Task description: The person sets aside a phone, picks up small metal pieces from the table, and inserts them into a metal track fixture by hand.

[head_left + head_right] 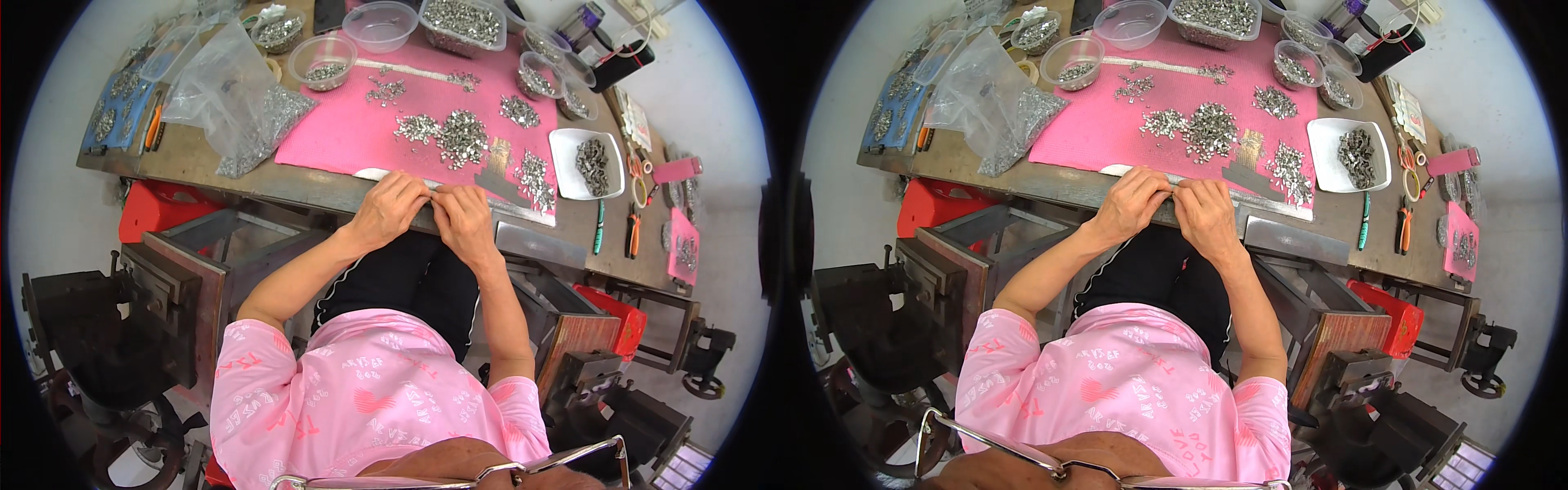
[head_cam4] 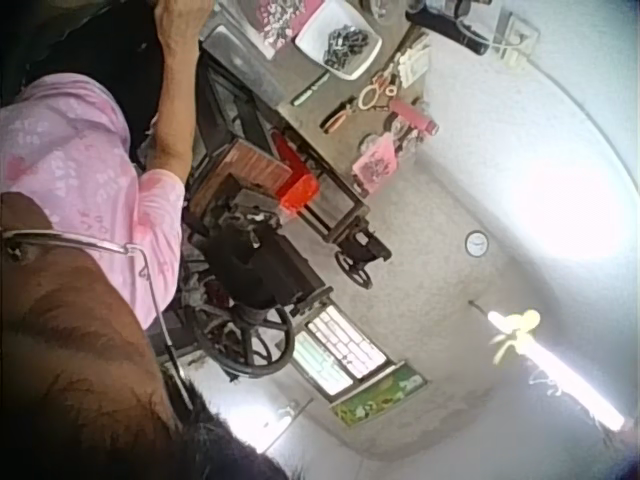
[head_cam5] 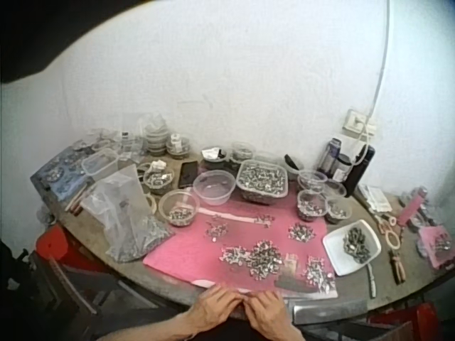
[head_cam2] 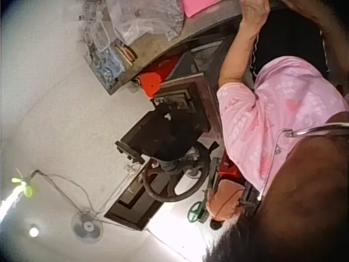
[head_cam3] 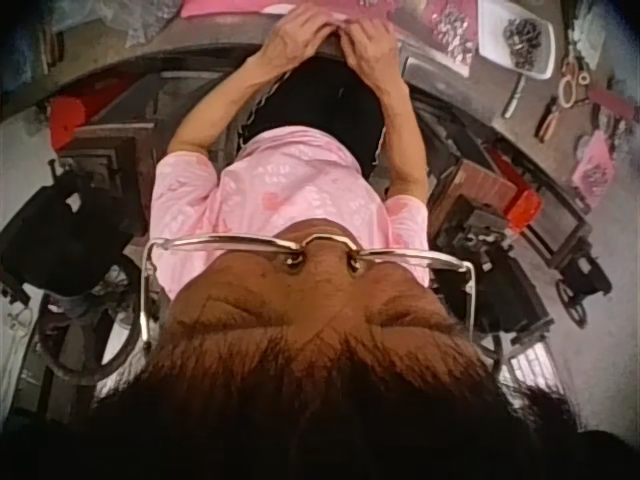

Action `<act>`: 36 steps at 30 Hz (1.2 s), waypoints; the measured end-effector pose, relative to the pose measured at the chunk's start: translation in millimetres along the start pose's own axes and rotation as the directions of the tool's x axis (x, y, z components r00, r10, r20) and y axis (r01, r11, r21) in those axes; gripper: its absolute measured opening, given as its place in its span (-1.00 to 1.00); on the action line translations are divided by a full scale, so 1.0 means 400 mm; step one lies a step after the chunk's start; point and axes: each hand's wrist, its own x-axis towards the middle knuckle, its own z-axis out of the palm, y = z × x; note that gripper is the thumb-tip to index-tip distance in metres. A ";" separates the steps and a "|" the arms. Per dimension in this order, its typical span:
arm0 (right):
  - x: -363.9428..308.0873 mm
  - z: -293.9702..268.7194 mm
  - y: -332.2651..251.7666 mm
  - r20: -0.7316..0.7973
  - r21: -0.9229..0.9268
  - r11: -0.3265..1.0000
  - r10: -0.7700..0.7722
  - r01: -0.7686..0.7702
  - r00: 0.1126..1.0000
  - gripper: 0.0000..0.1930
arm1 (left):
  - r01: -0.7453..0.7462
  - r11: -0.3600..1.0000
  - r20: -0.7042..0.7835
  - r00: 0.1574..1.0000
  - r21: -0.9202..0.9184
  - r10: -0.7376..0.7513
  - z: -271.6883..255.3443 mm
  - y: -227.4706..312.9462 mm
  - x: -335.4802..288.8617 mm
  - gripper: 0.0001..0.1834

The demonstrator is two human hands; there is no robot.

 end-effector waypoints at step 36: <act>0.140 0.087 0.082 0.114 -0.033 0.982 0.187 -0.184 0.976 -0.94 | 0.016 0.954 -0.072 0.997 0.300 0.005 -0.064 -0.370 0.203 -0.83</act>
